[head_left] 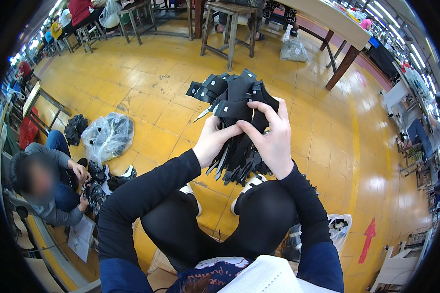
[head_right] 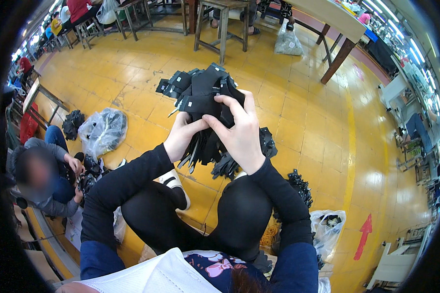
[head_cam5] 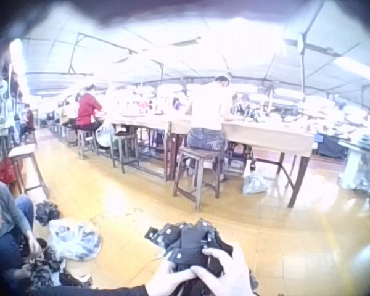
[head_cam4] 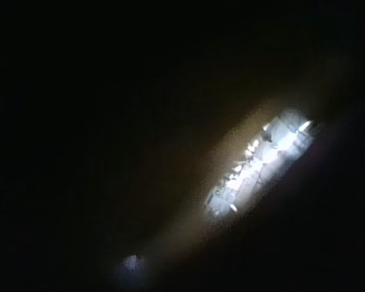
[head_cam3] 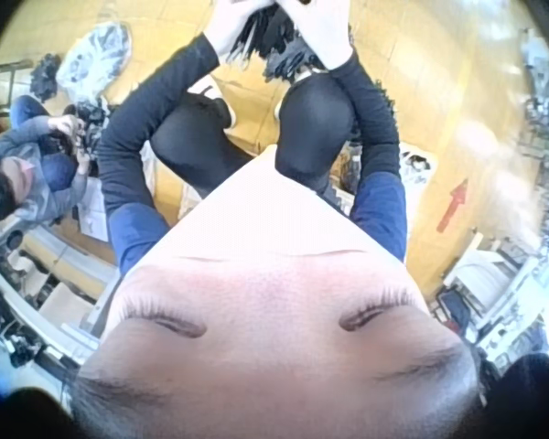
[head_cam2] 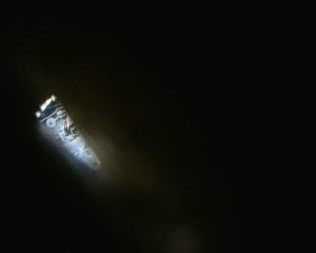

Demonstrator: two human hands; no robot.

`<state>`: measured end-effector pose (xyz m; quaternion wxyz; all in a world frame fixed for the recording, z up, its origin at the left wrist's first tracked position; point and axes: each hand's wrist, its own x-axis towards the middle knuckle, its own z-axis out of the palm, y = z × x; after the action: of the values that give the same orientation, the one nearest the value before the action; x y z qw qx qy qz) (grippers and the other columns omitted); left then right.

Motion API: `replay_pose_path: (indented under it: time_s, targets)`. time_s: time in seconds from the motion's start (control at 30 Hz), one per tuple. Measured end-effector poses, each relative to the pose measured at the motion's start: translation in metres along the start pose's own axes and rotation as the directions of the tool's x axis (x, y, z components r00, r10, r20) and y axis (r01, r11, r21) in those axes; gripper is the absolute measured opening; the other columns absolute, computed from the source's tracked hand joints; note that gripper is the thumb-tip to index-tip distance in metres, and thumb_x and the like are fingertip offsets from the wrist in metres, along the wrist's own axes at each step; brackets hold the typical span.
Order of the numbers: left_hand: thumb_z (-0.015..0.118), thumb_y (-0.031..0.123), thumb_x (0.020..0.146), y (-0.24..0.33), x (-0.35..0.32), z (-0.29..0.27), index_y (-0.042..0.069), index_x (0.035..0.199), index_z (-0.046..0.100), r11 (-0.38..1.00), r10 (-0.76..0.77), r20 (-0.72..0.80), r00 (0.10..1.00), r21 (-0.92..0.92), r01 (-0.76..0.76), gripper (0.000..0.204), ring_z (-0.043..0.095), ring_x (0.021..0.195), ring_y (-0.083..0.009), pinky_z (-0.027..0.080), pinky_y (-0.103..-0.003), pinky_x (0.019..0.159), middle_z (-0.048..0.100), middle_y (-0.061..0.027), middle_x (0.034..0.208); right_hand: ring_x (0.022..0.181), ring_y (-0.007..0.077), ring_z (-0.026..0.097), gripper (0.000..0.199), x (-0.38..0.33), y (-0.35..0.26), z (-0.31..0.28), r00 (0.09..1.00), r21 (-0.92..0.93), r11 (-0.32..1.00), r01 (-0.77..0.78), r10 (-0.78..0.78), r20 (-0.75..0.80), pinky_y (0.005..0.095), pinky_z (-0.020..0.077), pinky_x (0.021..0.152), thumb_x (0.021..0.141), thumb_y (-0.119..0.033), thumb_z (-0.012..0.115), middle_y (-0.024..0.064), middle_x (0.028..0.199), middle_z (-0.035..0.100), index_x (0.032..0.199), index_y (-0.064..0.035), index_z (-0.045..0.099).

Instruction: The person sits on the floor and repeatedly picks up, inspects, and stacks black gloves with studs. They separate the gloves into piles and occasionally adjust their position while continuing to handle the items.

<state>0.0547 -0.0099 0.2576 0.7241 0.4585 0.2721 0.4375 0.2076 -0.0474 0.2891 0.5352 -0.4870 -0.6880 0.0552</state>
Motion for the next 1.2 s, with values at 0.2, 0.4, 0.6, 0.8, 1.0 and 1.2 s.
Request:
replay_pose_path:
  time_s: [0.2,0.4,0.6,0.8,1.0,1.2]
  targets:
    - [0.065,0.007,0.084,0.000,0.000,-0.006,-0.002,0.110,0.056,0.998,-0.019,0.064,0.998,0.060,0.015,0.030,0.063,0.091,-0.0141,0.052,-0.028,0.080,0.063,-0.0096,0.104,0.083,0.0190,0.054,0.023,0.000,0.009,-0.001,0.998,-0.046,0.997,0.061,-0.062,-0.026,0.0301,0.0455,0.072,0.070,-0.004,0.077,0.0088,0.093,0.052,0.083,-0.0014,0.058]
    - [0.065,0.008,0.081,0.004,-0.004,-0.006,0.000,0.112,0.055,0.991,-0.041,0.005,0.999,-0.129,0.041,0.034,0.061,0.092,-0.0151,0.050,-0.030,0.082,0.062,-0.0072,0.102,0.073,0.0164,0.058,0.016,-0.002,0.022,-0.014,0.959,0.223,0.975,0.017,0.047,-0.279,0.0271,0.0458,0.062,0.080,0.001,0.066,0.0087,0.083,0.054,0.086,-0.0035,0.052]
    - [0.064,0.008,0.081,0.007,-0.008,-0.004,0.001,0.107,0.058,0.996,-0.016,-0.073,0.997,-0.083,0.010,0.028,0.062,0.088,-0.0150,0.050,-0.029,0.081,0.063,-0.0059,0.097,0.076,0.0150,0.062,0.018,0.037,0.045,-0.058,0.940,-0.003,1.000,0.001,-0.002,-0.341,0.0268,0.0494,0.067,0.090,0.003,0.053,0.0092,0.103,0.056,0.107,-0.0016,0.060]
    - [0.061,0.007,0.083,0.015,-0.008,-0.002,0.001,0.093,0.064,0.964,-0.188,-0.109,0.976,-0.211,0.162,0.012,0.064,0.080,-0.0140,0.050,-0.028,0.076,0.066,-0.0044,0.088,0.072,0.0139,0.062,0.016,0.079,0.073,-0.075,0.926,0.006,0.997,-0.075,0.072,-0.369,0.0254,0.0475,0.066,0.092,-0.004,0.055,0.0064,0.088,0.053,0.100,-0.0012,0.068]
    - [0.064,0.007,0.081,0.006,-0.004,-0.003,0.003,0.095,0.063,0.999,0.048,-0.156,0.987,-0.016,-0.051,0.014,0.061,0.082,-0.0113,0.048,-0.026,0.076,0.064,-0.0020,0.089,0.080,0.0091,0.058,0.019,0.067,0.119,-0.093,0.828,-0.013,0.977,-0.213,0.173,-0.534,0.0217,0.0444,0.072,0.094,-0.006,0.055,0.0022,0.087,0.059,0.105,-0.0037,0.069]
    - [0.066,0.006,0.076,0.010,-0.004,-0.005,0.001,0.101,0.061,0.975,-0.012,0.018,1.000,0.222,0.008,0.026,0.058,0.087,-0.0112,0.047,-0.027,0.080,0.062,-0.0036,0.094,0.080,0.0170,0.062,0.018,0.064,0.126,-0.124,0.909,-0.050,0.961,-0.273,0.241,-0.340,0.0273,0.0474,0.074,0.089,-0.002,0.053,0.0089,0.094,0.061,0.097,-0.0007,0.069]
